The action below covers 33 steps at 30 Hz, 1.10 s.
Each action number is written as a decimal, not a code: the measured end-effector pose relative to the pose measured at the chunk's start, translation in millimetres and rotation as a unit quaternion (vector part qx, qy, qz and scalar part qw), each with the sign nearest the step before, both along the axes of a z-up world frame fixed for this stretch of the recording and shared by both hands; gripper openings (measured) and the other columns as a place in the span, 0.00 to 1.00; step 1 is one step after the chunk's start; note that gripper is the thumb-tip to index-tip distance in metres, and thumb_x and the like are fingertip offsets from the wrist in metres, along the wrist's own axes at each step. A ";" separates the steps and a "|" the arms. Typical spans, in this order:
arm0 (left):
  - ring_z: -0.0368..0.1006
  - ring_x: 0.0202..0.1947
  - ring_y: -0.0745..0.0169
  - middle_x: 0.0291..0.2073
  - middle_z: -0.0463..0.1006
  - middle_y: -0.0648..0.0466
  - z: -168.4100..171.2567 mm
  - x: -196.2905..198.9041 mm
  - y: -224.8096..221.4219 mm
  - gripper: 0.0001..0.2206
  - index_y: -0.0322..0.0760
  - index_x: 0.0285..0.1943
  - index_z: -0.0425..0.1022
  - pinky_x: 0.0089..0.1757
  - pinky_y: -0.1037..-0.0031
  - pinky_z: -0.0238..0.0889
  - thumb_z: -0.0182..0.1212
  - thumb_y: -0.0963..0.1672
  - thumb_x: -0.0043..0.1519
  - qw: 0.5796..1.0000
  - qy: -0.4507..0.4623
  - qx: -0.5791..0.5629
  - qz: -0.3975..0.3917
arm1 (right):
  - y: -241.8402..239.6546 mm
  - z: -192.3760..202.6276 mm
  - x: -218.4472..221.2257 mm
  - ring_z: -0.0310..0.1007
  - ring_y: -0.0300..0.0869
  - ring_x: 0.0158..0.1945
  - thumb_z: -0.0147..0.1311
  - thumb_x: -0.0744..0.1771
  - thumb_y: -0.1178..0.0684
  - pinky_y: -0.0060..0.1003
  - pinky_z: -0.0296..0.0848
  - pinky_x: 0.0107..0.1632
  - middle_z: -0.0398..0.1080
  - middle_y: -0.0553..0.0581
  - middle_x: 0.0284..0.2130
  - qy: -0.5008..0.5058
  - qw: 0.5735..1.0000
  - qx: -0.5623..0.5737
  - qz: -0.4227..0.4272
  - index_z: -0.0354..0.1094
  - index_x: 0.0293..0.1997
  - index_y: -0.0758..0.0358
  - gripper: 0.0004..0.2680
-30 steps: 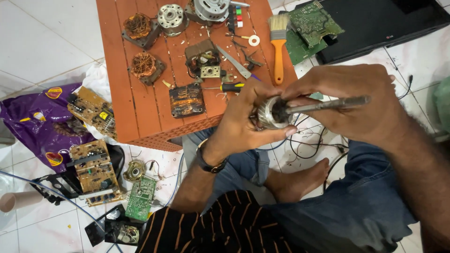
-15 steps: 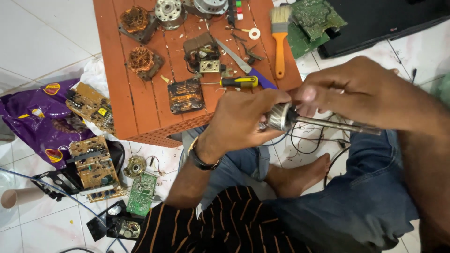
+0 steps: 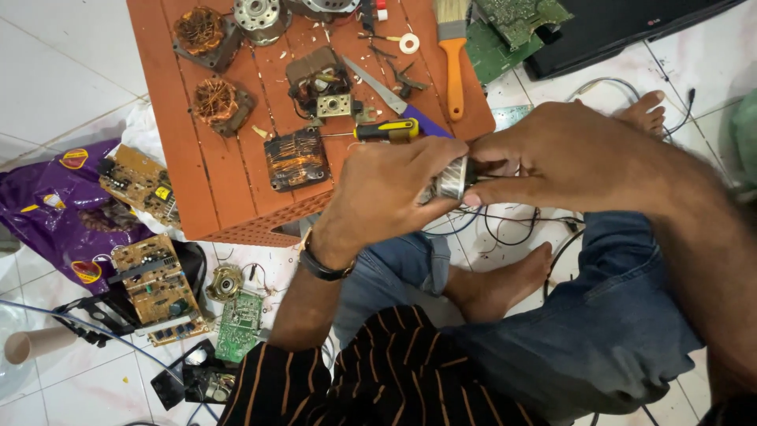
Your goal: The person is using a knife and other tools to scrape material from motor coils and disassemble motor parts on a makeshift workbench.
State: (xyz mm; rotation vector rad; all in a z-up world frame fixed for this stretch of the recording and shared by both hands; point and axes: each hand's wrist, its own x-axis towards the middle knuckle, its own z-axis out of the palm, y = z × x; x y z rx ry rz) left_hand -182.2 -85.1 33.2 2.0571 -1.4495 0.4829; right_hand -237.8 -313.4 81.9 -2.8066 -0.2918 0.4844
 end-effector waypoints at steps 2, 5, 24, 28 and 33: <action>0.71 0.26 0.61 0.33 0.80 0.57 5.7 0.6 3.1 0.18 0.38 0.52 0.74 0.31 0.71 0.61 0.72 0.50 0.61 1.000 0.003 0.007 -0.006 | 1.0 1.7 2.1 0.69 0.43 0.14 0.59 0.64 0.35 0.40 0.65 0.26 0.76 0.48 0.14 0.001 1.000 0.026 0.015 0.78 0.35 0.44 0.10; 0.68 0.24 0.63 0.31 0.78 0.57 2.3 4.1 7.0 0.21 0.38 0.55 0.74 0.29 0.71 0.59 0.73 0.51 0.60 1.000 -0.012 -0.002 -0.012 | 0.6 2.3 3.7 0.58 0.42 0.10 0.61 0.65 0.40 0.40 0.57 0.24 0.71 0.51 0.08 0.009 0.998 0.057 0.011 0.78 0.31 0.47 0.08; 0.66 0.23 0.64 0.34 0.71 0.58 6.2 16.7 13.6 0.21 0.36 0.47 0.79 0.27 0.72 0.57 0.74 0.54 0.56 0.999 0.035 -0.035 -0.023 | -14.9 -41.8 2.5 0.65 0.46 0.14 0.53 0.68 0.43 0.46 0.61 0.25 0.65 0.53 0.11 -0.146 0.985 0.019 0.087 0.70 0.34 0.47 0.07; 0.66 0.21 0.68 0.27 0.75 0.59 5.4 20.1 13.0 0.20 0.37 0.44 0.80 0.25 0.76 0.53 0.62 0.56 0.61 0.988 0.137 -0.040 -0.061 | -7.1 -37.4 2.1 0.72 0.47 0.17 0.51 0.68 0.45 0.46 0.69 0.28 0.73 0.51 0.16 -0.134 0.987 -0.026 0.089 0.71 0.43 0.42 0.04; 0.62 0.20 0.68 0.34 0.70 0.55 -9.2 22.7 8.9 0.26 0.30 0.52 0.78 0.22 0.78 0.54 0.70 0.55 0.57 0.994 0.088 -0.048 -0.032 | -10.2 -39.2 5.4 0.69 0.44 0.16 0.46 0.72 0.40 0.43 0.66 0.29 0.64 0.52 0.10 -0.125 0.989 -0.033 0.072 0.66 0.31 0.50 0.12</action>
